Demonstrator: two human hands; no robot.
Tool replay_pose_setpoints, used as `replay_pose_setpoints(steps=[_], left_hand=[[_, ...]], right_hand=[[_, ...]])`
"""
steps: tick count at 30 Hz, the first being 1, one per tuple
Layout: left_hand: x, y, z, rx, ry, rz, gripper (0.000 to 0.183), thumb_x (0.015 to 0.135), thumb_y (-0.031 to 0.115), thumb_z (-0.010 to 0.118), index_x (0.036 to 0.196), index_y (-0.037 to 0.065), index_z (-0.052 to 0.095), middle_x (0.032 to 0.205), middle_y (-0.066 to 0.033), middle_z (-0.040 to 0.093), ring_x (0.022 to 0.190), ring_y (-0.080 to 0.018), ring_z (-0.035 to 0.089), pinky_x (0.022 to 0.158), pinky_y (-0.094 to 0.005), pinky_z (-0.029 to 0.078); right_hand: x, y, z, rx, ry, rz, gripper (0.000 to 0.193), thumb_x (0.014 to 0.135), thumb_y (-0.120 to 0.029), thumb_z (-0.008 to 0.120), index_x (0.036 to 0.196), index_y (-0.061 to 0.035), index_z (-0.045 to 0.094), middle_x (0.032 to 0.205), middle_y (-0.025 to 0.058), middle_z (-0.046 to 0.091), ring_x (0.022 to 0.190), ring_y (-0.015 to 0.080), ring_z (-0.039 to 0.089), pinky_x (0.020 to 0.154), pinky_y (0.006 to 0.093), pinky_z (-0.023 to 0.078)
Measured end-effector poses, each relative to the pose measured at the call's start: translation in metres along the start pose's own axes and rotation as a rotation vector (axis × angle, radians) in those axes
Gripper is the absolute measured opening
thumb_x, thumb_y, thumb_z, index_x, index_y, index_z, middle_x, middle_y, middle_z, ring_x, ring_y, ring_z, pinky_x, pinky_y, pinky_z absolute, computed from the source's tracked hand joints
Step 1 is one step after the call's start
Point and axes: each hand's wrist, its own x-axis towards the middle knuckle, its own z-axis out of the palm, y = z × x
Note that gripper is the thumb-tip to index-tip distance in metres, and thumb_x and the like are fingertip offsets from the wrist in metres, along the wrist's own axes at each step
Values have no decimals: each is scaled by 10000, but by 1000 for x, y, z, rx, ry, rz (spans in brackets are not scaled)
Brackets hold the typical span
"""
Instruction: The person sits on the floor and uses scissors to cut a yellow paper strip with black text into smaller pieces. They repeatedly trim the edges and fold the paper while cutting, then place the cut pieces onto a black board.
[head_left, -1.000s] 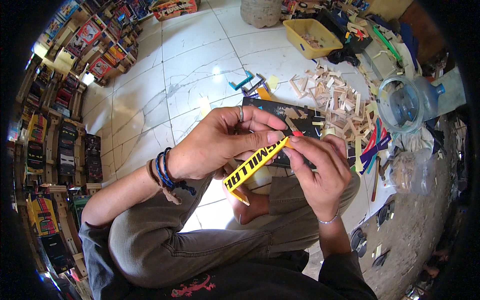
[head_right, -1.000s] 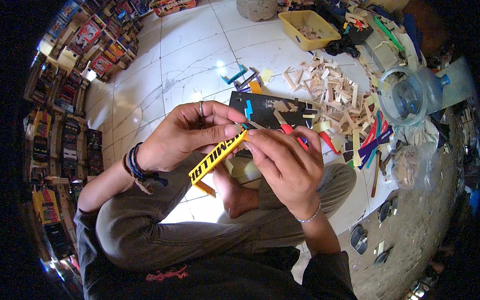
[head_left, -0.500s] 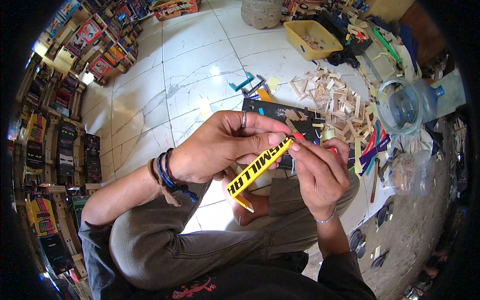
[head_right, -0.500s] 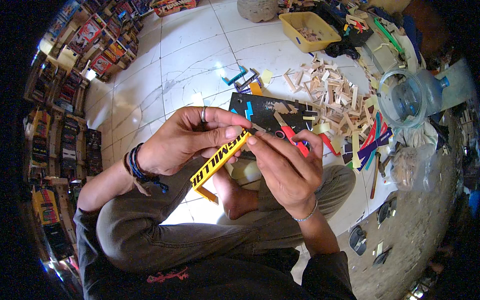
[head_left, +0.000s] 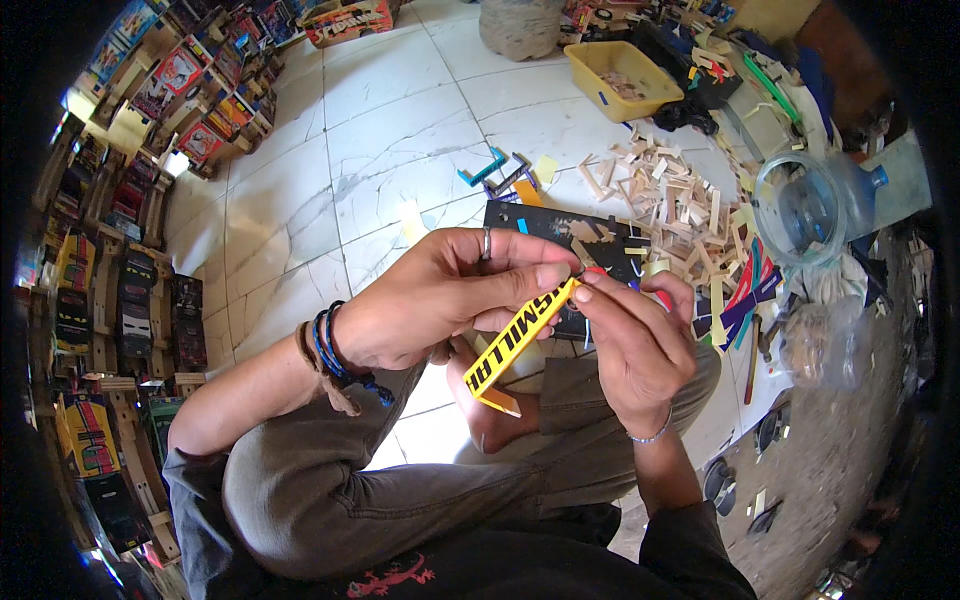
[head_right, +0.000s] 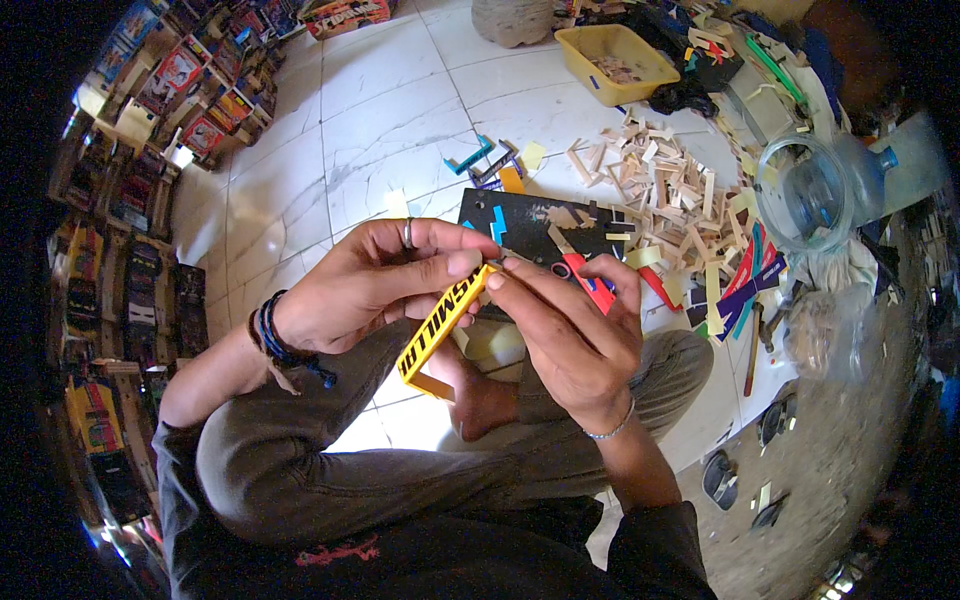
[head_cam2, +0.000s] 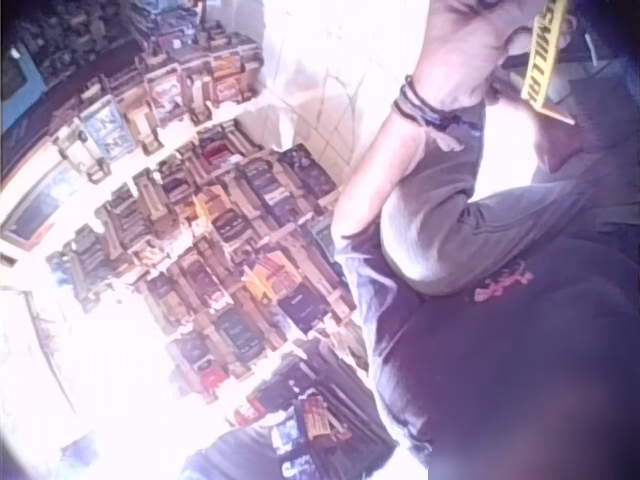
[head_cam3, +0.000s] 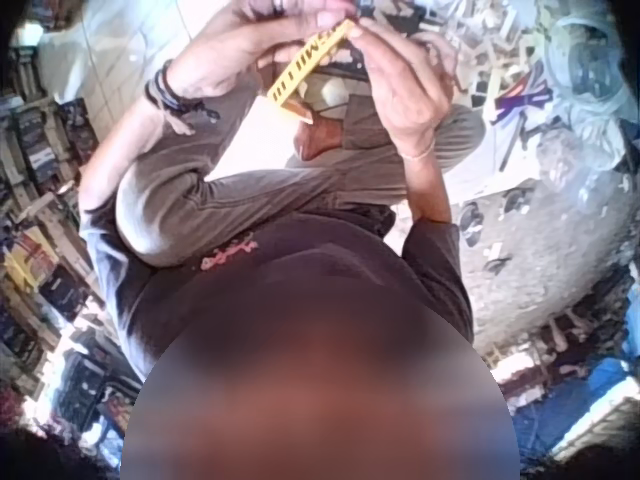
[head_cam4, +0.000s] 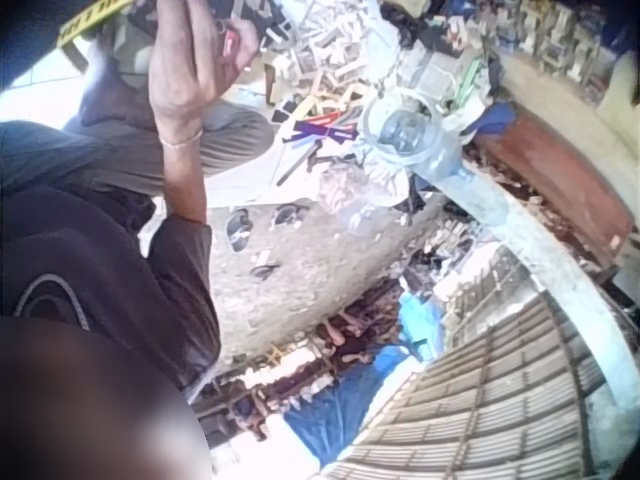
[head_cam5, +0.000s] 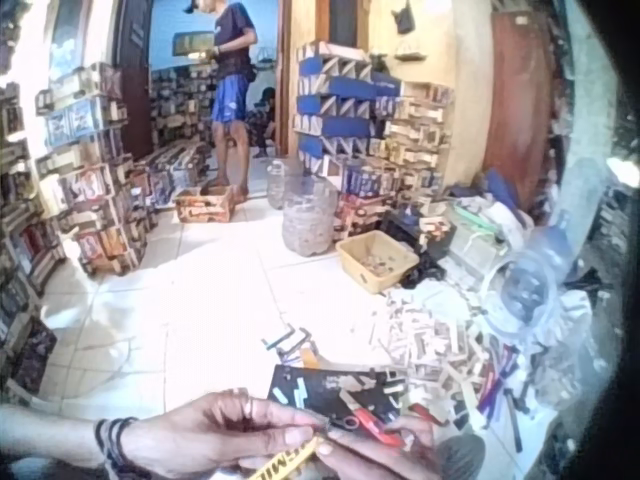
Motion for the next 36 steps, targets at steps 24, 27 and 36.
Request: replay_pose_setpoints(steps=[24,27,36], left_hand=[[-6,9,-10,-213,43,199,339,1030,127,623,1347,9,618,1211,-119,694,1040,-191,711,967,-336,607],[-6,8,-9,-164,89,202,348,1053,150,583,1377,24,587,1150,-143,686,1065,-229,694,977,-402,594],[-6,10,-12,-81,97,281,314,1039,125,606,1339,34,601,1120,-110,692,1021,-212,701,952,-389,600]], right_hand=[[-124,91,97,-176,-380,369,329,948,-280,694,1219,-95,688,1130,98,660,1048,292,651,932,442,448],[-130,93,97,-228,-298,375,276,944,-269,694,1157,-93,691,1166,97,645,1050,283,648,929,445,447],[-128,94,73,-335,-492,524,244,897,-275,741,1056,-93,708,1106,93,596,979,291,641,926,462,455]])
